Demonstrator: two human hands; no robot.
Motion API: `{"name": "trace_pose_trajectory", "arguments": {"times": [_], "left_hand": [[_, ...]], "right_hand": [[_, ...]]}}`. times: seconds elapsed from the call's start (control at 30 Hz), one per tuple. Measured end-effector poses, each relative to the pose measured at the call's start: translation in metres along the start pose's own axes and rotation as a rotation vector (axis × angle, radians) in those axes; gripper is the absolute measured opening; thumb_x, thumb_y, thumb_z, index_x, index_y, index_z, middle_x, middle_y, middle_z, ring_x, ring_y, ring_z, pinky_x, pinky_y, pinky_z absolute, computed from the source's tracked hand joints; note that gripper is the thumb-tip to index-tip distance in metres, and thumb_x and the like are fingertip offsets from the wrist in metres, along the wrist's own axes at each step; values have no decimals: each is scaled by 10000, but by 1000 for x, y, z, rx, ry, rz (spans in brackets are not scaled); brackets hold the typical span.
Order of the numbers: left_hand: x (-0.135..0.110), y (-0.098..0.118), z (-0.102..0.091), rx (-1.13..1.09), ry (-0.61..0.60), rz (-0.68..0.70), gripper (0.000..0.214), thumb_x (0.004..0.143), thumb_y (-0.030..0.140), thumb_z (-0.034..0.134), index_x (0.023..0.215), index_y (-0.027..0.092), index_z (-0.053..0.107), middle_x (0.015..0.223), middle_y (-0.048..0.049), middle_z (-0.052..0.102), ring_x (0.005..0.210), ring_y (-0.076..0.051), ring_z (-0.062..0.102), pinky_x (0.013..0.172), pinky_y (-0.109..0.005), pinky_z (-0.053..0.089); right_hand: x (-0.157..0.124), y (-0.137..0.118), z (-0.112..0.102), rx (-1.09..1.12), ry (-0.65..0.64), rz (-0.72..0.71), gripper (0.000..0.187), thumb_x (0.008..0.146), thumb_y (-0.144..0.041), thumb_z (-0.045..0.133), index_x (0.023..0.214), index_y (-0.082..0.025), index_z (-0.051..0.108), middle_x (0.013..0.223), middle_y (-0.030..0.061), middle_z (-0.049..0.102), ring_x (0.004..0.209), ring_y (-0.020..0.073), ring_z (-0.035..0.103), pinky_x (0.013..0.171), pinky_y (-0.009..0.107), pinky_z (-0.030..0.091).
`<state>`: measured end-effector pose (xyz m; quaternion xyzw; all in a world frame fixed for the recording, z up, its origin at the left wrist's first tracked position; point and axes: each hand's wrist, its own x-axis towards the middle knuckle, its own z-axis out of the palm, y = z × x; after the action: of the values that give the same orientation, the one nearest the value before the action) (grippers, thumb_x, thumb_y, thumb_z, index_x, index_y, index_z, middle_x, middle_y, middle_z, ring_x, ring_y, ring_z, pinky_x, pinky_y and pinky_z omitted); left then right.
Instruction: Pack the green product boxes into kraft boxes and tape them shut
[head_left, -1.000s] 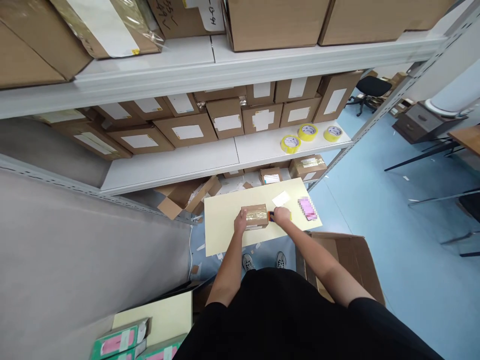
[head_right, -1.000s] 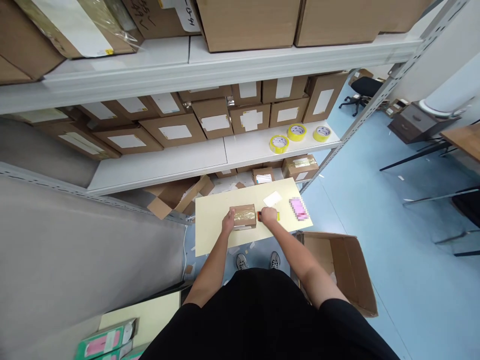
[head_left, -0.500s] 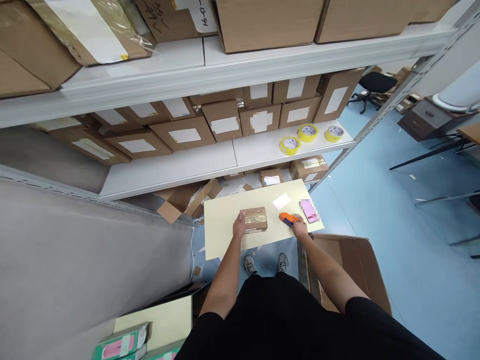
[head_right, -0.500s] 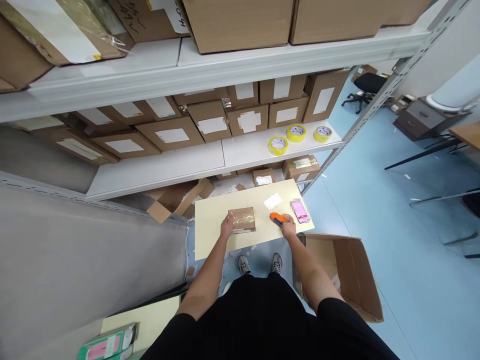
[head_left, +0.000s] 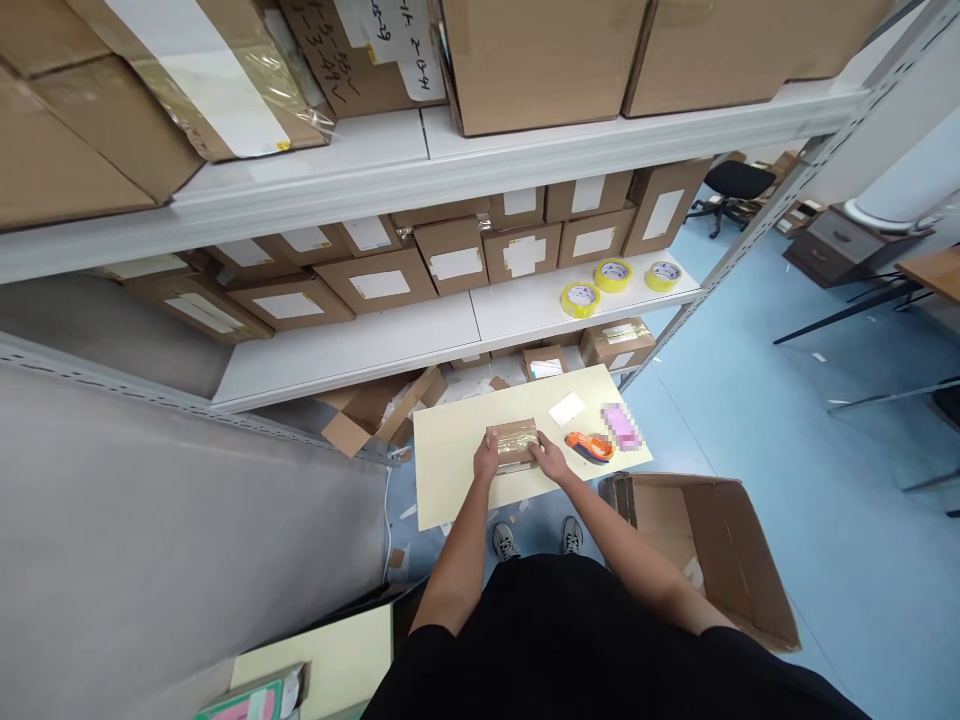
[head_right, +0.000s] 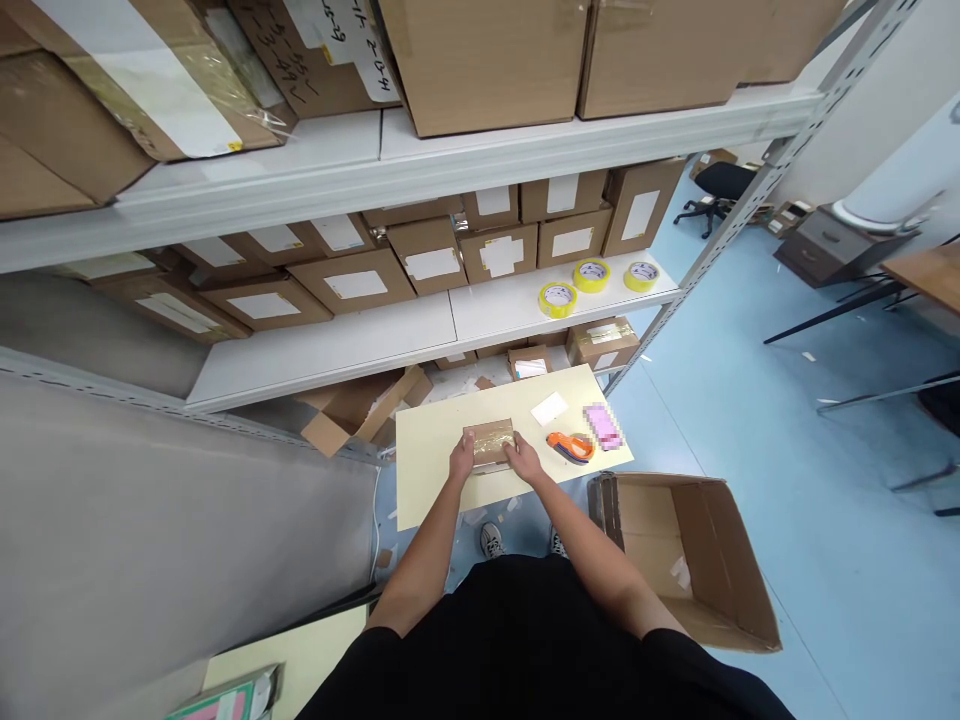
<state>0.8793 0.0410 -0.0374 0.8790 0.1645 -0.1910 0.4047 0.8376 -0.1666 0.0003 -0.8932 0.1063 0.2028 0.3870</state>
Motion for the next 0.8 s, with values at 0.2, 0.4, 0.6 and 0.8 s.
{"name": "trace_pose_trajectory", "arguments": {"times": [0.2, 0.4, 0.6, 0.8], "left_hand": [[-8, -7, 2, -179, -23, 19, 714, 1015, 708, 366, 1466, 208, 605, 1351, -125, 725, 1265, -313, 672, 1069, -389, 504], [-6, -18, -2, -495, -9, 220, 731, 982, 528, 592, 1625, 239, 399, 1595, -70, 537, 1455, -239, 523, 1167, -322, 446], [-8, -42, 1, -368, -73, 161, 756, 890, 221, 649, 1610, 211, 419, 1569, -110, 560, 1455, -281, 518, 1207, -403, 414], [-15, -64, 15, -158, -126, 94, 961, 813, 100, 666, 1674, 136, 240, 1717, -170, 304, 1558, -298, 365, 1250, -336, 340]], "right_hand": [[19, -19, -6, 349, -59, 114, 553, 1022, -539, 425, 1369, -171, 647, 1421, 136, 679, 1298, 276, 632, 1108, 353, 456], [19, -2, 3, 821, 22, 26, 674, 947, -720, 405, 1317, -224, 671, 1400, 97, 688, 1285, 261, 632, 1014, 361, 538], [19, 9, 48, 649, 50, 74, 593, 858, -589, 623, 1343, -252, 678, 1495, 90, 626, 1409, 285, 550, 1155, 431, 457], [27, 6, 72, 471, 131, 55, 588, 827, -359, 613, 1394, -211, 658, 1521, 103, 608, 1464, 301, 509, 1251, 482, 353]]}}
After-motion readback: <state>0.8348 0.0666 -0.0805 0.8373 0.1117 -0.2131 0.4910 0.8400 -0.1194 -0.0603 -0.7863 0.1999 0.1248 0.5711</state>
